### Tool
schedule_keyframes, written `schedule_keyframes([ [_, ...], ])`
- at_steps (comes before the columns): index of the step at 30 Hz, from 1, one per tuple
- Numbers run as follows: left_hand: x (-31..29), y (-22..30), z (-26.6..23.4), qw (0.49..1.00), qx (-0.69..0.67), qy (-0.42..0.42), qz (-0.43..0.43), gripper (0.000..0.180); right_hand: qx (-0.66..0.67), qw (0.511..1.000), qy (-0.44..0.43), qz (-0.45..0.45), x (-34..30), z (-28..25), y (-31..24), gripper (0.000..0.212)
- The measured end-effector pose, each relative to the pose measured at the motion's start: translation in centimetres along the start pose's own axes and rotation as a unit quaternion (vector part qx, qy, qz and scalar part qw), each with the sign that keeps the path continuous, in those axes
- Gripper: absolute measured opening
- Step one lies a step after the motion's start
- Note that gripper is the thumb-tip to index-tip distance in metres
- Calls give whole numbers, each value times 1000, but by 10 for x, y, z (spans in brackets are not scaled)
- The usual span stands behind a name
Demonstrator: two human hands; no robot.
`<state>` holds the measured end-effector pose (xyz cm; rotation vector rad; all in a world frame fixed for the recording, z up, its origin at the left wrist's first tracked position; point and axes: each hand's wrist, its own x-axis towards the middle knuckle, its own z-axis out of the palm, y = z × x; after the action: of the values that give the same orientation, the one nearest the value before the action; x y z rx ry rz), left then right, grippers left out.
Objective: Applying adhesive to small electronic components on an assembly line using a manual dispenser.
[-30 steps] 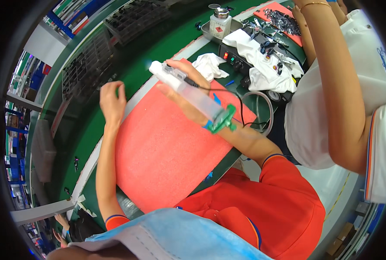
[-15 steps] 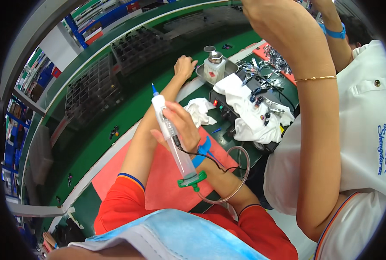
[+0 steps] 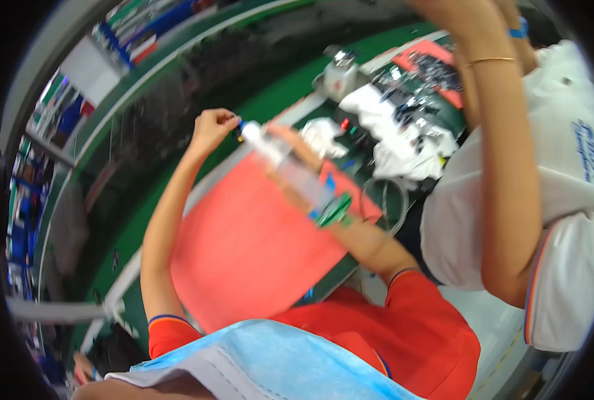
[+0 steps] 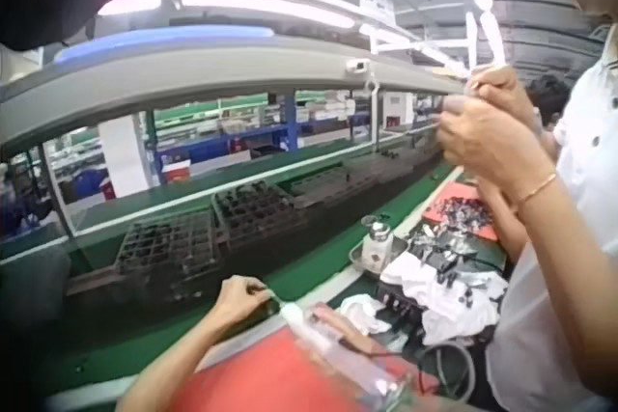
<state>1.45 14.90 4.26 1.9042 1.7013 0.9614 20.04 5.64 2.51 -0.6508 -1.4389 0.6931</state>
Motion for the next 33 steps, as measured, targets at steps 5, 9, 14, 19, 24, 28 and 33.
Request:
schedule_keyframes([
  [5, -93, -14, -42, 886, -358, -217, -199, 17, 55, 997, -35, 40, 5, 2, -3, 23],
  [9, -132, -17, -40, 870, -408, -145, -237, 17, 118, 989, -60, 61, 2, 21, -10, 27],
  [14, -143, -22, -15, 860, -471, -59, -189, 19, 36, 995, -96, 15, -11, 20, -1, 30],
  [19, -146, -26, -3, 876, -451, -45, -163, 22, -48, 992, -115, -37, -14, 22, -15, 26],
  [24, -146, -23, -1, 882, -442, -43, -159, 23, -12, 992, -125, 20, -17, 23, -12, 27],
  [28, -144, -22, 0, 884, -438, -38, -156, 23, -28, 991, -129, 11, -17, 23, -9, 28],
  [33, -145, -24, 0, 885, -439, -39, -153, 22, -38, 990, -136, 21, -18, 24, -5, 28],
])
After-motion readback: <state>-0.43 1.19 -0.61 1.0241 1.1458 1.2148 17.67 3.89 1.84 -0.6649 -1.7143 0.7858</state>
